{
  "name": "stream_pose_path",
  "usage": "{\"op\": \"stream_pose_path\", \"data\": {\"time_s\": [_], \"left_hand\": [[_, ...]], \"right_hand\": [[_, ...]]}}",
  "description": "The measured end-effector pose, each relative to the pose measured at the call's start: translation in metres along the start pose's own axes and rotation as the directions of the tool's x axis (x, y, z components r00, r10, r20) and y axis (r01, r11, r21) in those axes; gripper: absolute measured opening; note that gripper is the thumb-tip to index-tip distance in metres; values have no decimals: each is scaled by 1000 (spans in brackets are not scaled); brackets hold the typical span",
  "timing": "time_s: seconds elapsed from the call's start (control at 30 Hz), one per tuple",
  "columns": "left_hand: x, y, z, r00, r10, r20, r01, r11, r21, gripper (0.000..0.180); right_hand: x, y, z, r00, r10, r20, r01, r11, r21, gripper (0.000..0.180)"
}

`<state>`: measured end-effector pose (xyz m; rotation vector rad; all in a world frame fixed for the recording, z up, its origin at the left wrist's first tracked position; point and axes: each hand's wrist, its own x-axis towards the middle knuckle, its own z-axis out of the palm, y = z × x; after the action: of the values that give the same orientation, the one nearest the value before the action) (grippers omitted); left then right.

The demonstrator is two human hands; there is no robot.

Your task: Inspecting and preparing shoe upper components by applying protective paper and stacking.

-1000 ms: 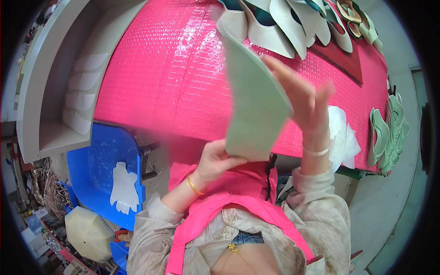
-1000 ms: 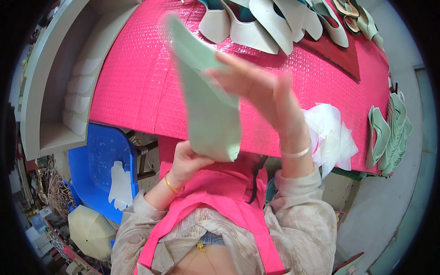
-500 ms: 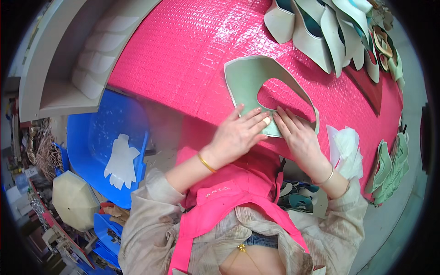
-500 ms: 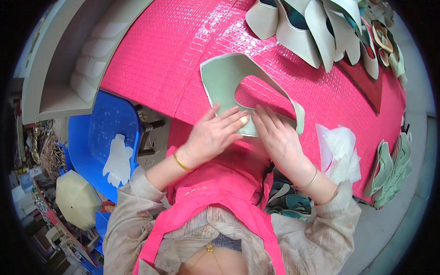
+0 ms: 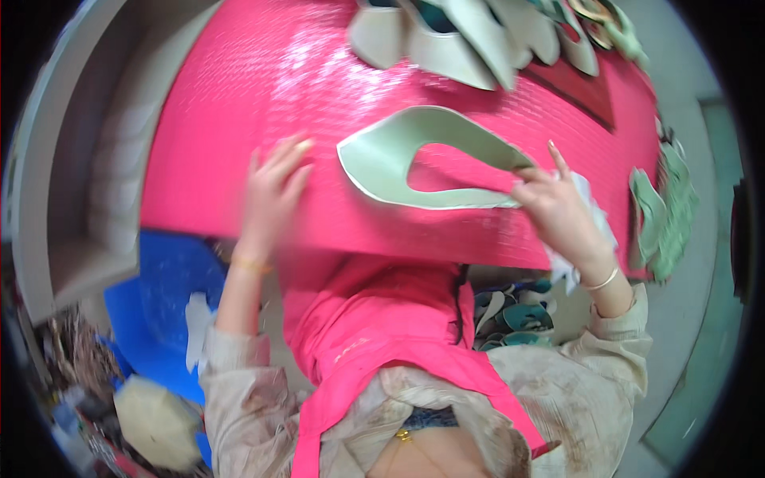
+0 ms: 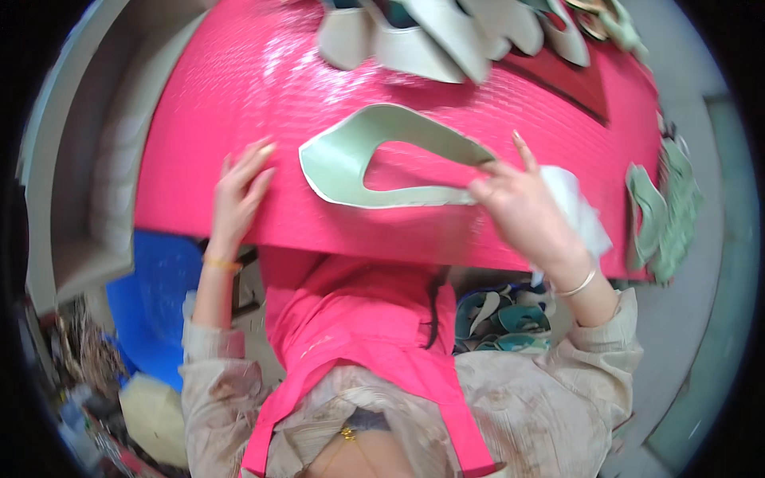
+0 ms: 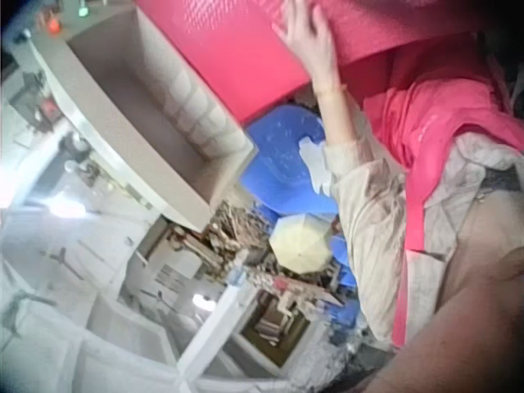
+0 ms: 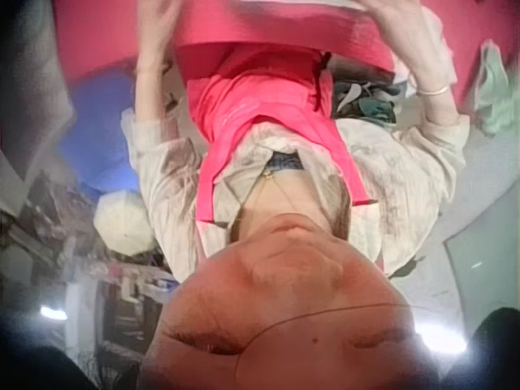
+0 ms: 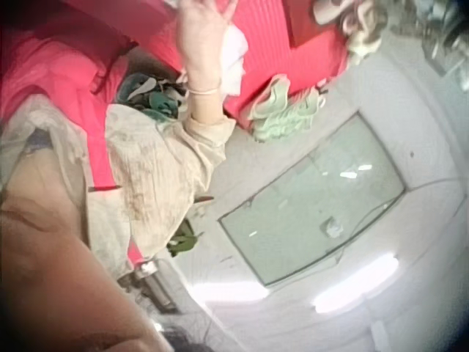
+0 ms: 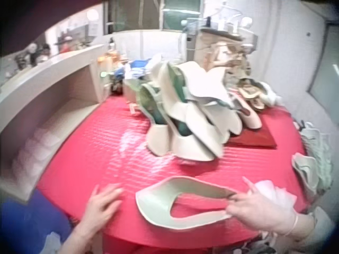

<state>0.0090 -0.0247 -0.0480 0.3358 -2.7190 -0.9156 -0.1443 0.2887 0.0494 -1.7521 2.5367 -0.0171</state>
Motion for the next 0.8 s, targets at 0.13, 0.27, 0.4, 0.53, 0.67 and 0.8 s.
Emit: {"op": "stream_pose_path", "data": {"time_s": [0.13,0.27,0.4,0.53,0.67,0.8], "left_hand": [[-28,-11,-24,953,-217,-211,148,942,-300,25],[-12,30,-8,947,-318,-50,235,789,-568,24],[1,74,-4,975,222,-13,-221,973,63,24],[2,81,10,973,212,95,-221,970,99,24],[29,100,22,898,401,182,-418,907,59,25],[71,113,21,891,422,165,-441,892,99,27]], "right_hand": [[-94,87,-42,727,637,-256,-553,764,332,18],[-218,223,-18,464,805,-370,-834,538,125,20],[-311,248,59,212,964,163,-859,263,-439,67],[-306,196,54,477,879,25,-807,449,-384,53],[-345,222,31,379,904,197,-861,423,-282,54],[-185,180,-35,706,704,-84,-708,695,-125,47]]}}
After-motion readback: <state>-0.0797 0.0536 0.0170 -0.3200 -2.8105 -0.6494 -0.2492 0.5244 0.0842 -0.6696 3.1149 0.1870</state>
